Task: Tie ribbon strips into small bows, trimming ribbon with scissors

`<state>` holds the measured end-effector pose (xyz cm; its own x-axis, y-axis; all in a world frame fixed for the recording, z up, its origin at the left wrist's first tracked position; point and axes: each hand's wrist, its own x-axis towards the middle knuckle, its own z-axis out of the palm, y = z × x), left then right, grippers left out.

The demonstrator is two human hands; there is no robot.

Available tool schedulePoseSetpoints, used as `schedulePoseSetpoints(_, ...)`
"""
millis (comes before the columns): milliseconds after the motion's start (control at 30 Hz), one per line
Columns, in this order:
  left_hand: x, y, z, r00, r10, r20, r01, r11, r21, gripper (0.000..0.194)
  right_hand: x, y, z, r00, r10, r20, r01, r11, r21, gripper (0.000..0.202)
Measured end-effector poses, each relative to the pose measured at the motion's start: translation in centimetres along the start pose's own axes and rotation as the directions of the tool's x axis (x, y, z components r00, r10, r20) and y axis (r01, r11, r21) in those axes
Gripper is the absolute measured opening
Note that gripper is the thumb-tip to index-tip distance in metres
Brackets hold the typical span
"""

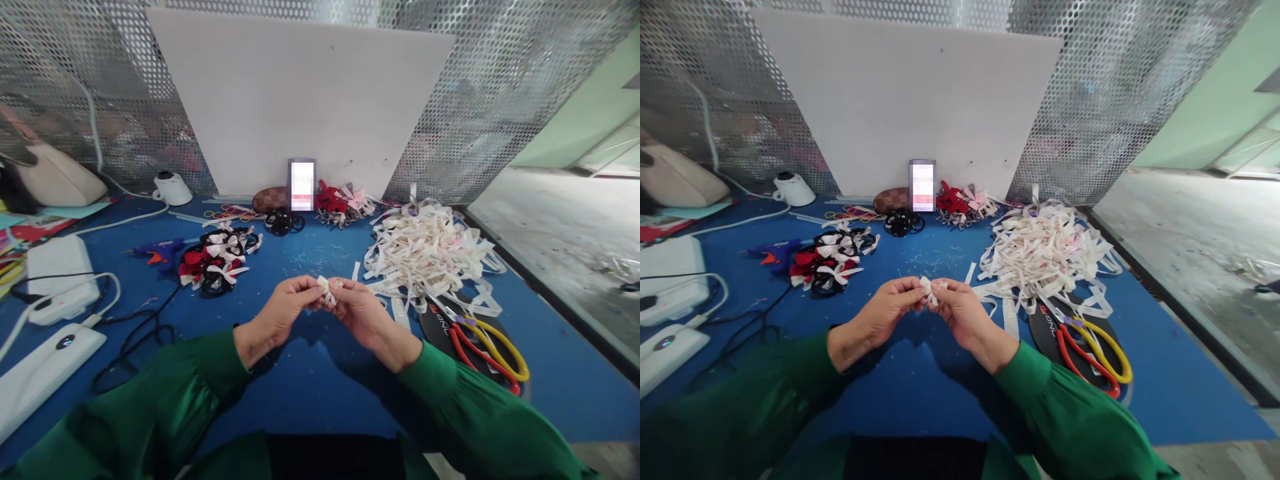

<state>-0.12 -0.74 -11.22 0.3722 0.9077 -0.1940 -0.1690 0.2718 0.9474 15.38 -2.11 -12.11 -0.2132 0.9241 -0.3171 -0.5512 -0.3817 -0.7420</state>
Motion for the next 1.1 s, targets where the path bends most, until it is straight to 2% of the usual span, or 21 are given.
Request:
schedulePoseSetpoints(100, 0.10, -0.16, -0.06, 1.000, -0.027, 0.004, 0.027, 0.997, -0.070, 0.024, 0.07, -0.12, -0.03, 0.999, 0.032, 0.002, -0.032, 0.999, 0.042, 0.032)
schedulePoseSetpoints(267, 0.16, -0.67, -0.23, 0.998, -0.063, -0.018, 0.061, 0.992, -0.112, 0.033, 0.26, 0.06, -0.22, 0.995, -0.071, -0.064, 0.068, 0.997, -0.036, 0.029)
schedulePoseSetpoints(400, 0.05, -0.65, -0.27, 0.990, -0.057, -0.131, 0.046, 0.995, -0.092, 0.045, 0.37, 0.41, -0.42, 0.983, -0.133, -0.129, 0.117, 0.985, -0.128, 0.030)
schedulePoseSetpoints(567, 0.27, -0.52, -0.23, 0.972, -0.001, -0.233, 0.006, 1.000, 0.020, 0.037, 0.32, 0.60, -0.41, 0.981, -0.151, -0.122, 0.125, 0.972, -0.197, 0.029)
schedulePoseSetpoints(733, 0.61, -0.60, -0.63, 0.921, 0.033, -0.388, -0.036, 0.999, -0.003, 0.042, 0.29, 0.32, -0.36, 0.969, -0.203, -0.144, 0.171, 0.963, -0.207, 0.030)
schedulePoseSetpoints(800, 0.51, -0.52, -0.64, 0.924, 0.010, -0.383, -0.023, 0.999, -0.029, 0.047, 0.31, 0.36, -0.39, 0.967, -0.212, -0.141, 0.178, 0.959, -0.221, 0.030)
schedulePoseSetpoints(933, 0.10, -0.39, -0.22, 0.970, 0.025, -0.241, -0.012, 0.998, 0.054, 0.038, 0.24, 0.69, -0.33, 0.972, -0.221, -0.083, 0.188, 0.939, -0.289, 0.026)
schedulePoseSetpoints(1033, 0.05, -0.45, -0.07, 0.961, 0.085, -0.263, -0.057, 0.992, 0.111, 0.025, 0.13, 0.64, -0.19, 0.976, -0.218, -0.025, 0.195, 0.915, -0.354, 0.026)
schedulePoseSetpoints(1100, 0.15, -0.46, -0.13, 0.947, 0.100, -0.304, -0.072, 0.992, 0.102, 0.022, 0.13, 0.40, -0.15, 0.965, -0.259, -0.041, 0.224, 0.895, -0.386, 0.027)
